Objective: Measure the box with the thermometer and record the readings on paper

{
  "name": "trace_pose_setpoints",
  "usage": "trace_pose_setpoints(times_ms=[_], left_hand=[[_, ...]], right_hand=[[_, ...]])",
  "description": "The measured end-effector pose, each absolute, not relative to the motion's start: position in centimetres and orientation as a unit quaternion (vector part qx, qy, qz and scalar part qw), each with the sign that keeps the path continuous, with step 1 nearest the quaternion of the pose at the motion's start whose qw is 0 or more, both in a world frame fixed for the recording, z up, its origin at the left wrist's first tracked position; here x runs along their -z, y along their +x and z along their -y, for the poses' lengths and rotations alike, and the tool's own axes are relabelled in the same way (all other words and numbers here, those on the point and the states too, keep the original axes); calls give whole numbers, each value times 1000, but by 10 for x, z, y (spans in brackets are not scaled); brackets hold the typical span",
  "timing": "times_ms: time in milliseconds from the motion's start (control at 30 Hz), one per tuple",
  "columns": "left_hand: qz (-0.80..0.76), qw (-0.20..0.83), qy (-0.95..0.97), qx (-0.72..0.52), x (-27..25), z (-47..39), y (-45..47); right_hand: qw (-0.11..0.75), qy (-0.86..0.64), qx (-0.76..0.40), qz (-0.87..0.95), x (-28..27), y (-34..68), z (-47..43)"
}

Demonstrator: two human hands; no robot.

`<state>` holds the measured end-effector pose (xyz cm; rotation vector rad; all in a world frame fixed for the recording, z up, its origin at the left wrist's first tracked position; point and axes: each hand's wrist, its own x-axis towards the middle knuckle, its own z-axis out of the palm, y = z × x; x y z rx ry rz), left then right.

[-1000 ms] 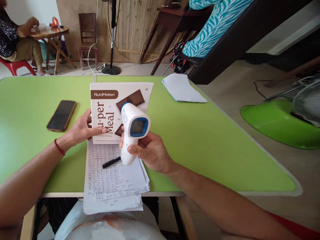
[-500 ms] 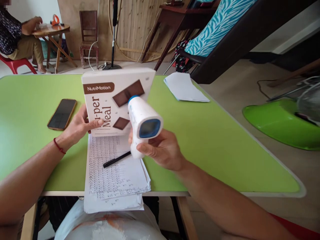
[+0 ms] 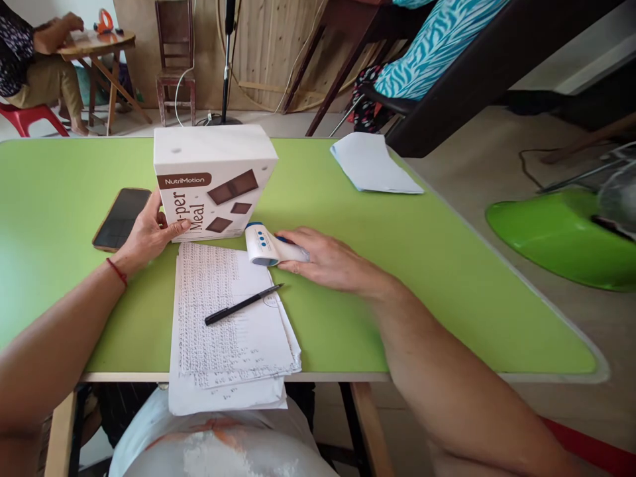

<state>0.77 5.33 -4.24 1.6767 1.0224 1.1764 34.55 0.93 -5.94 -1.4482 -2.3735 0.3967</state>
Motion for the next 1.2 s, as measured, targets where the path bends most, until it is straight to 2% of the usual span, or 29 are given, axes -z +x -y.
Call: trace_pose_setpoints(times_ms=[167, 267, 367, 467, 600, 700, 800, 867, 967, 1033, 1200], left_hand=[[-449, 358, 666, -476, 41, -51, 5], [-437, 284, 665, -535, 32, -40, 11], [-401, 179, 676, -592, 21, -23, 21], [-384, 127, 701, -586, 14, -5, 30], [-310, 83, 813, -485, 9, 14, 37], [-216, 68, 903, -365, 5, 26, 47], [-169, 82, 956, -226, 7, 41, 60], [-156, 47, 975, -152, 11, 51, 67], [-182, -35, 980, -75, 16, 59, 71], [-203, -63, 977, -31, 17, 61, 71], [-229, -50, 972, 37, 13, 60, 74]], right_hand=[[166, -485, -100, 853, 63, 346, -9], [219, -473, -65, 851, 52, 342, 0], [263, -412, -114, 865, 38, 333, 15], [211, -346, -160, 900, 33, 324, 26], [151, -348, -135, 915, 37, 318, 28], [231, -407, -162, 869, 37, 313, 28], [369, -457, -257, 767, 35, 303, 33], [419, -461, -325, 712, 35, 294, 37], [430, -448, -371, 691, 41, 281, 41], [435, -440, -359, 698, 47, 276, 41], [453, -434, -270, 730, 62, 270, 41]])
